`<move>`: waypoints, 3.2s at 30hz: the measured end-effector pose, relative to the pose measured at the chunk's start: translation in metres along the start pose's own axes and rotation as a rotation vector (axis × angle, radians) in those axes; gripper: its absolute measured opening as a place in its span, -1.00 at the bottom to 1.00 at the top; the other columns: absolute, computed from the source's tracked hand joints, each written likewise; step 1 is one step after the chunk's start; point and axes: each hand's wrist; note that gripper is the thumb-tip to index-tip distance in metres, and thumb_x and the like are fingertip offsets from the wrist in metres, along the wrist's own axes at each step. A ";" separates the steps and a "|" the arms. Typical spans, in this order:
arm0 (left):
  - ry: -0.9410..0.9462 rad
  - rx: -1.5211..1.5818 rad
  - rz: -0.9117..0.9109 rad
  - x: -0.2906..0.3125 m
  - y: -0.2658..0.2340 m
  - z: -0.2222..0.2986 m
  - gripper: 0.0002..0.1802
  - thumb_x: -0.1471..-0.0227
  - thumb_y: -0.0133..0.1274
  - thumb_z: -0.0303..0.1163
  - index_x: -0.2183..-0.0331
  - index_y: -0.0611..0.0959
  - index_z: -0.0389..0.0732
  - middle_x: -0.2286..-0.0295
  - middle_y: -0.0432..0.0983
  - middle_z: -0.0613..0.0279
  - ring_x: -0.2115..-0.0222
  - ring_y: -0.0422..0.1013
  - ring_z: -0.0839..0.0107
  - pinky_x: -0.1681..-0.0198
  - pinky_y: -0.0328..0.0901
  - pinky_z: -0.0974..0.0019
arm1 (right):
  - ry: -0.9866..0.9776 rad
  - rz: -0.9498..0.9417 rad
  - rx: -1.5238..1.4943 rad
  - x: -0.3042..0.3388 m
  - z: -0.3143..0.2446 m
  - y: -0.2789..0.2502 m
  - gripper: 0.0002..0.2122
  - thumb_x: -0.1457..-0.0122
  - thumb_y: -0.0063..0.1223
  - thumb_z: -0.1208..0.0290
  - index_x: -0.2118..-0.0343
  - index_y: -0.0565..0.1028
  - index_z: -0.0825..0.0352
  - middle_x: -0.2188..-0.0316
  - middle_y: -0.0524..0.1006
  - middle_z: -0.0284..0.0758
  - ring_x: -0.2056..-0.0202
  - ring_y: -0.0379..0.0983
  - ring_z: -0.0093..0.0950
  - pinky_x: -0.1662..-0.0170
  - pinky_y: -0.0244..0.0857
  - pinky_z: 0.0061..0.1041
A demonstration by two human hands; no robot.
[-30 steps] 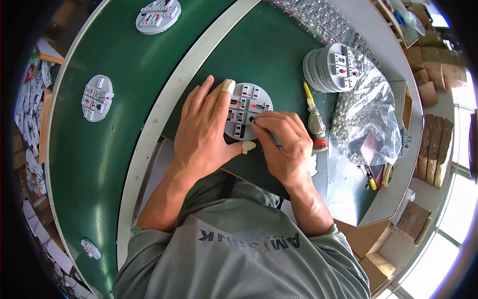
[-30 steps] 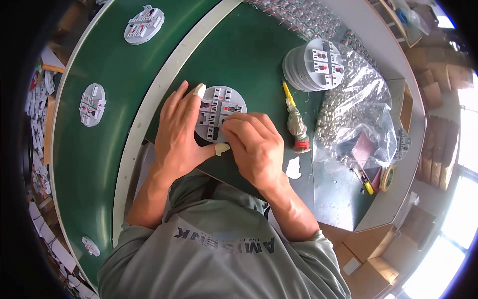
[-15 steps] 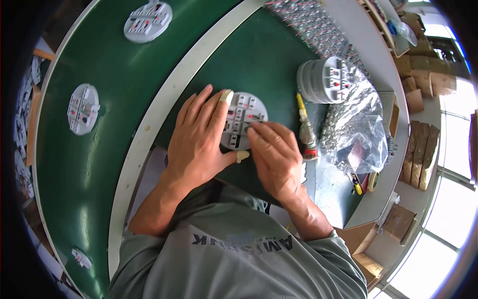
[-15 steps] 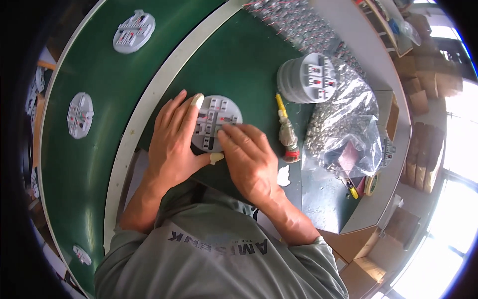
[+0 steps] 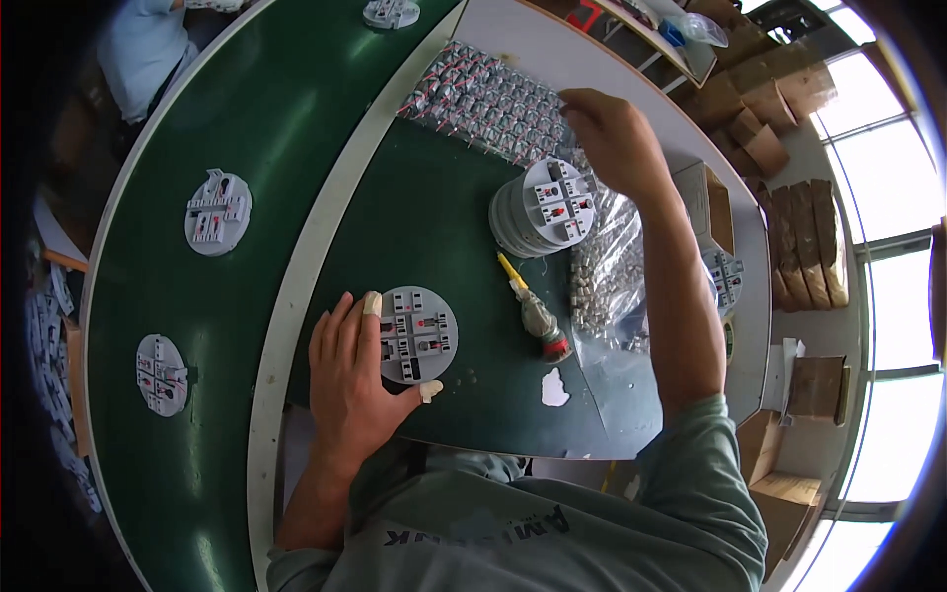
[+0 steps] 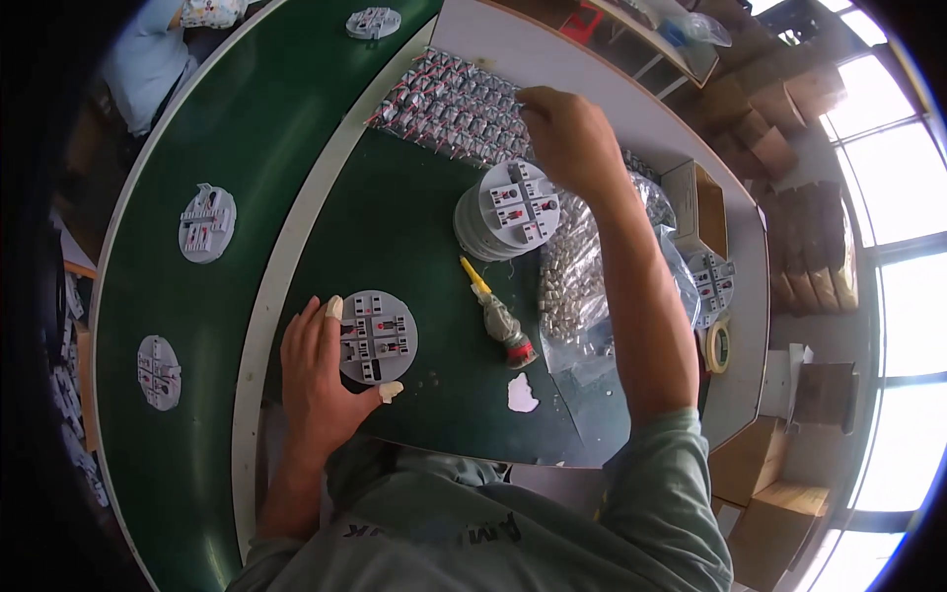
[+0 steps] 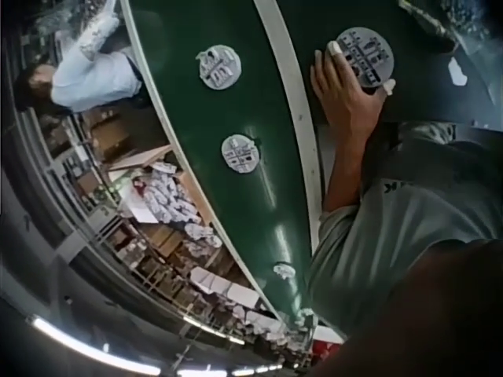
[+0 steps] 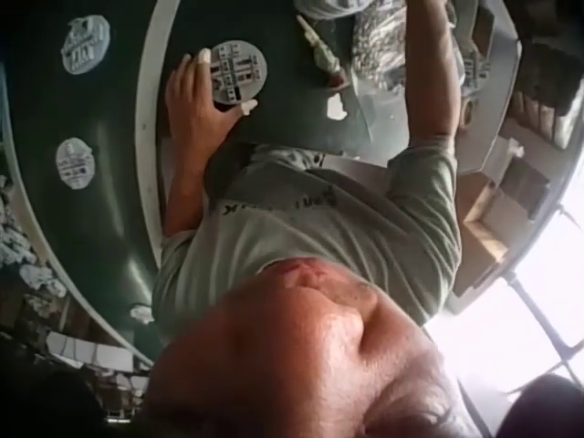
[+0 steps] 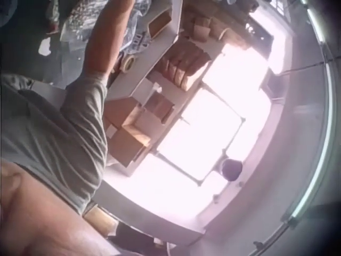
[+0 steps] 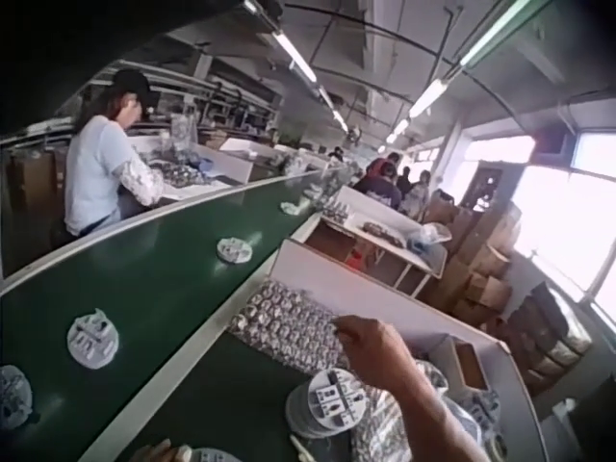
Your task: Assembling small electronic components onto circular substrates and applying glue at a factory workstation.
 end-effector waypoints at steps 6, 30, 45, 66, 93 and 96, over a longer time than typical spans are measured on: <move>0.026 -0.001 0.009 -0.005 0.005 -0.003 0.39 0.37 0.64 0.07 -0.36 0.34 -0.41 -0.25 0.40 -0.18 -0.36 0.25 -0.20 -0.44 0.11 -0.24 | -0.072 -0.152 0.112 -0.112 0.061 0.079 -0.65 -0.32 0.05 0.53 -0.13 0.64 0.27 0.01 0.72 -0.07 -0.04 0.68 -0.12 -0.12 0.51 -0.20; 0.010 0.009 0.019 -0.008 0.012 -0.006 0.40 0.37 0.64 0.09 -0.36 0.34 -0.40 -0.26 0.40 -0.20 -0.34 0.28 -0.18 -0.41 0.14 -0.29 | -0.066 -0.247 0.152 -0.127 0.058 0.077 -0.73 -0.22 0.35 0.28 0.08 0.69 0.29 0.19 0.74 -0.10 0.20 0.70 -0.14 0.06 0.54 -0.18; -0.007 0.202 -0.044 -0.028 0.009 -0.003 0.37 0.29 0.65 -0.27 -0.42 0.20 -0.37 -0.29 0.41 -0.02 -0.37 0.27 -0.02 -0.49 0.07 -0.10 | -0.443 -0.419 -0.200 0.118 -0.134 0.048 -0.80 -0.13 0.41 0.52 0.24 0.57 0.33 0.36 0.63 -0.30 0.31 0.61 -0.30 0.20 0.52 -0.28; 0.075 0.163 0.196 -0.038 0.039 0.012 0.20 0.33 0.55 -0.51 -0.37 0.36 -0.25 -0.14 0.60 0.12 -0.21 0.47 0.08 -0.42 0.20 -0.14 | -0.505 -0.352 -0.312 0.133 -0.107 0.063 -0.84 -0.09 0.37 0.60 0.26 0.64 0.36 0.22 0.67 -0.22 0.24 0.64 -0.16 0.17 0.56 -0.26; 0.065 0.188 0.184 -0.025 0.026 0.005 0.39 0.43 0.69 -0.22 -0.40 0.30 -0.31 -0.14 0.59 0.09 -0.17 0.48 0.02 -0.40 0.21 -0.12 | 0.380 -0.094 -0.242 0.232 -0.043 0.014 -0.43 -0.28 0.31 0.56 -0.34 0.41 0.37 -0.08 0.63 -0.08 -0.08 0.61 -0.15 -0.14 0.47 -0.21; 0.049 0.154 0.123 -0.025 0.023 0.006 0.35 0.35 0.67 -0.18 -0.39 0.30 -0.36 -0.15 0.54 0.00 -0.23 0.42 0.05 -0.41 0.19 -0.08 | 0.462 0.168 -0.995 0.235 -0.063 0.015 -0.40 -0.31 0.27 0.63 -0.38 0.32 0.38 -0.12 0.58 -0.11 -0.08 0.61 -0.29 -0.13 0.53 -0.30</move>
Point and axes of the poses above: each hand's wrist, its own x-axis away from the middle knuckle, its own y-axis out of the palm, z = x × y
